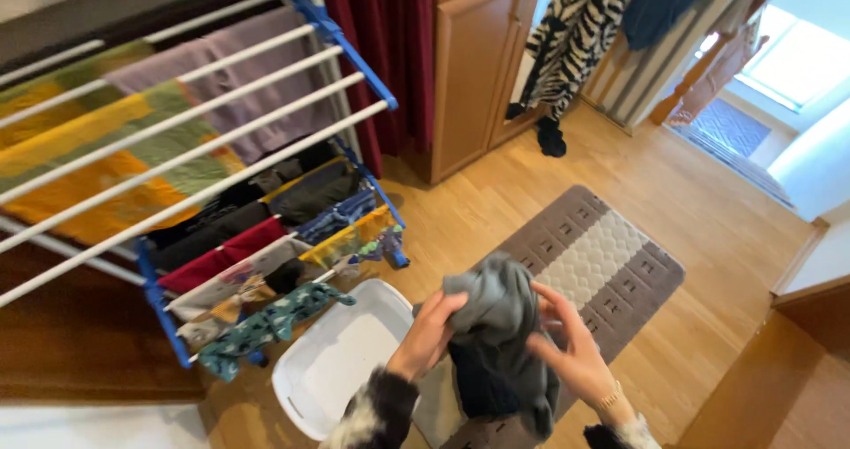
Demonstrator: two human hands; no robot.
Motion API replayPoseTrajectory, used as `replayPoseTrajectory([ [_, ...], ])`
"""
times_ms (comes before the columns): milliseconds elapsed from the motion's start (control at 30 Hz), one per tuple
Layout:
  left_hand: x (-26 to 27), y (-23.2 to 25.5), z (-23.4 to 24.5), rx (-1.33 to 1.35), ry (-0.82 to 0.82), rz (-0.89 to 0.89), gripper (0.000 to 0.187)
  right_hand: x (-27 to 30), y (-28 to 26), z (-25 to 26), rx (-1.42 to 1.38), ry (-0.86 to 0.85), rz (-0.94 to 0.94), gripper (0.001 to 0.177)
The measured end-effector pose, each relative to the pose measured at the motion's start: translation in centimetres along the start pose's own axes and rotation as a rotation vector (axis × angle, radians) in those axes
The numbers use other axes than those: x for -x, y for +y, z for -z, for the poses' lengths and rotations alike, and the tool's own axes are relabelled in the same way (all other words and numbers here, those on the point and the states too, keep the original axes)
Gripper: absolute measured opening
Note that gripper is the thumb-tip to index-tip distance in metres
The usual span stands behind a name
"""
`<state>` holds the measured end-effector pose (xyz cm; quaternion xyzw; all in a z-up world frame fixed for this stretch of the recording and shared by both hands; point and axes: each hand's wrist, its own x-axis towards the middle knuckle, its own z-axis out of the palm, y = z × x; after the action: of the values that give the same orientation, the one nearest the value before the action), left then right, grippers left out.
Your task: The person hangs various items of clothing, including a pink backpack, a yellow towel, and several small garments, onto a blue and white drying rack. They then move to a staircase and hang a pair of grey sweatpants and a pair of black pants on the wooden handrail.
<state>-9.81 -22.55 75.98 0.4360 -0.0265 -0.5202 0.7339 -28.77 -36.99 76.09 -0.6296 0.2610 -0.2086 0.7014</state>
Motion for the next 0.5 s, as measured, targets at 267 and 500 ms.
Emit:
replayPoseTrajectory([
  [267, 2.2, 6.9, -7.4, -0.195, -0.517, -0.231, 0.012, -0.2, -6.6, -8.6, 0.322, 0.402, 0.116, 0.090],
  [500, 0.8, 12.8, -1.9, -0.234, -0.525, -0.301, 0.041, -5.4, -8.6, -4.4, 0.269, 0.454, 0.364, 0.034],
])
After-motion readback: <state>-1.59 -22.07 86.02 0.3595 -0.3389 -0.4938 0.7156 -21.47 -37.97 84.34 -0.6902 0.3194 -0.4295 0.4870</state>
